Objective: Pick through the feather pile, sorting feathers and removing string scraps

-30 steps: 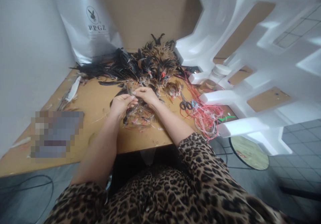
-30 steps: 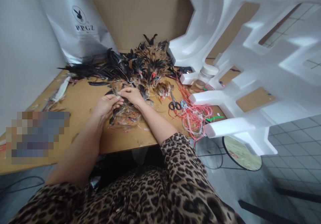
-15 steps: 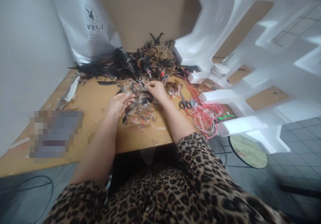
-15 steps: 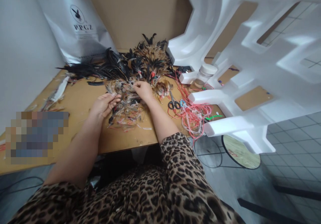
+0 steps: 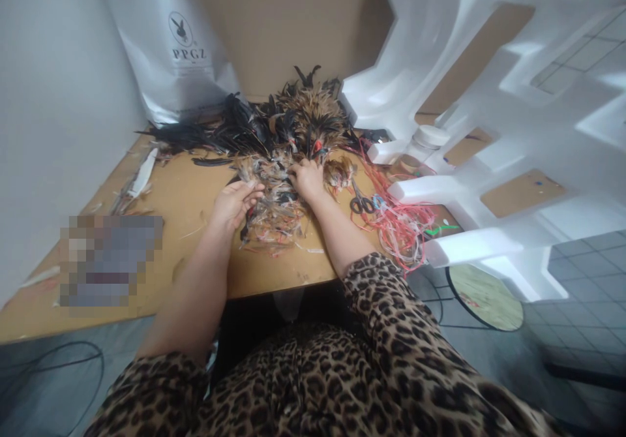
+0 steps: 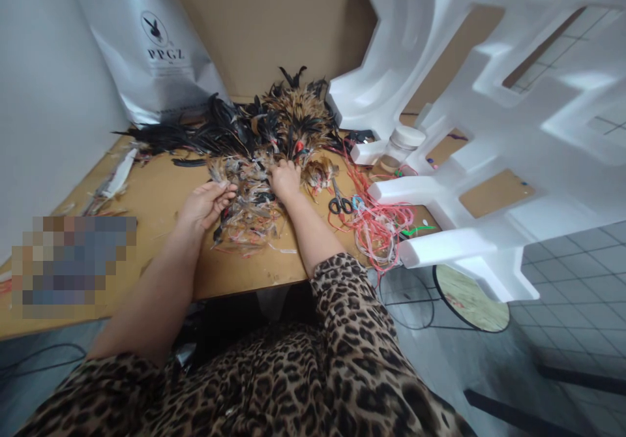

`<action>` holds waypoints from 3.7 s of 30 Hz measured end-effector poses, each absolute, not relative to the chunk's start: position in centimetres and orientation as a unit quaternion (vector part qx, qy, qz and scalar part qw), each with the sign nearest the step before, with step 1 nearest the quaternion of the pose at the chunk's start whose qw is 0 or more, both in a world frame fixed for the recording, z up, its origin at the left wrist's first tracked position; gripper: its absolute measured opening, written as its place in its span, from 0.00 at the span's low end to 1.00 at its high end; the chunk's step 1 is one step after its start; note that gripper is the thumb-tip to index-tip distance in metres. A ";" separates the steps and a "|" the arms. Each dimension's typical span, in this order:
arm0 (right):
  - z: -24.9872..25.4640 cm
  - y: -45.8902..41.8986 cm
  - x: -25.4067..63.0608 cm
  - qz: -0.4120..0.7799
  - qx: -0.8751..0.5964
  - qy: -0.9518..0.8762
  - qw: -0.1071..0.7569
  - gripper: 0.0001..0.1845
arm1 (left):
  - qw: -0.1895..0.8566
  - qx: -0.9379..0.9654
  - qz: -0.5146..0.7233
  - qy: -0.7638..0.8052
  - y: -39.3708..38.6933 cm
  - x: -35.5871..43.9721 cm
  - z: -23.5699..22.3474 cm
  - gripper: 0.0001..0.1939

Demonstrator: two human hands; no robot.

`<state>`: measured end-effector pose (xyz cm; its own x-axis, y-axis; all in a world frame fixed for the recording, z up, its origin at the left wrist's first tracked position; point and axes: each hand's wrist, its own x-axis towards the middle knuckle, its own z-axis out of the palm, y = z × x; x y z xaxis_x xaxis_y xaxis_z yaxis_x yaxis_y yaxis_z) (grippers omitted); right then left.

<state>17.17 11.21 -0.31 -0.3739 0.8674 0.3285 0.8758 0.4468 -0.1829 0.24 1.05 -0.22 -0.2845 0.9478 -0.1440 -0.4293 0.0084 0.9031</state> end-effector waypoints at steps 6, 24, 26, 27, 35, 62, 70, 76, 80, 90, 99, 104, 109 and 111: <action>-0.5 11.3 16.4 -0.004 -0.524 -0.831 0.185 0.15 | 0.530 0.282 0.644 0.473 1.0 0.3 -0.3 0.04; 1.3 9.3 14.7 0.718 -0.329 -0.477 0.385 0.14 | 0.545 0.265 0.653 0.455 1.1 0.5 -0.4 0.05; 1.0 8.9 14.2 0.721 -0.312 -0.486 0.382 0.14 | 0.549 0.261 0.654 0.451 1.1 0.5 -0.4 0.05; 0.8 8.7 13.9 0.718 -0.307 -0.494 0.383 0.14 | 0.551 0.258 0.654 0.450 1.1 0.6 -0.4 0.05; -0.1 7.5 12.3 0.699 -0.287 -0.510 0.410 0.10 | 0.556 0.247 0.664 0.434 1.2 0.7 -0.5 0.03; 0.8 7.0 12.8 0.620 -0.335 -0.579 0.411 0.11 | 0.438 0.388 0.618 0.525 1.7 0.6 -1.8 0.06; -0.1 10.7 15.1 0.424 -0.382 -0.674 0.469 0.10 | 0.466 0.337 0.641 0.509 1.4 0.5 -1.0 0.09; -0.9 12.5 17.7 0.215 -0.472 -0.754 0.403 0.10 | 0.481 0.271 0.691 0.467 1.5 -0.2 -0.7 0.07; -1.1 12.3 18.0 0.135 -0.490 -0.799 0.321 0.11 | 0.481 0.251 0.706 0.455 1.5 -0.5 -0.8 0.07; 0.2 10.5 16.2 0.057 -0.502 -0.839 0.202 0.15 | 0.485 0.242 0.709 0.451 1.6 -0.5 -0.9 0.06; 1.9 11.8 13.7 0.021 -0.484 -0.865 0.132 0.16 | 0.488 0.232 0.720 0.436 1.7 -0.7 -1.0 0.07; 2.0 13.4 12.3 -0.044 -0.464 -0.875 0.131 0.20 | 0.490 0.232 0.723 0.429 1.9 -0.9 -1.3 0.08; 1.3 14.2 11.6 -0.059 -0.454 -0.884 0.095 0.20 | 0.490 0.232 0.724 0.427 1.8 -1.0 -1.4 0.08; 1.1 14.1 11.7 -0.053 -0.462 -0.880 0.100 0.20 | 0.490 0.230 0.723 0.429 1.8 -1.0 -1.3 0.08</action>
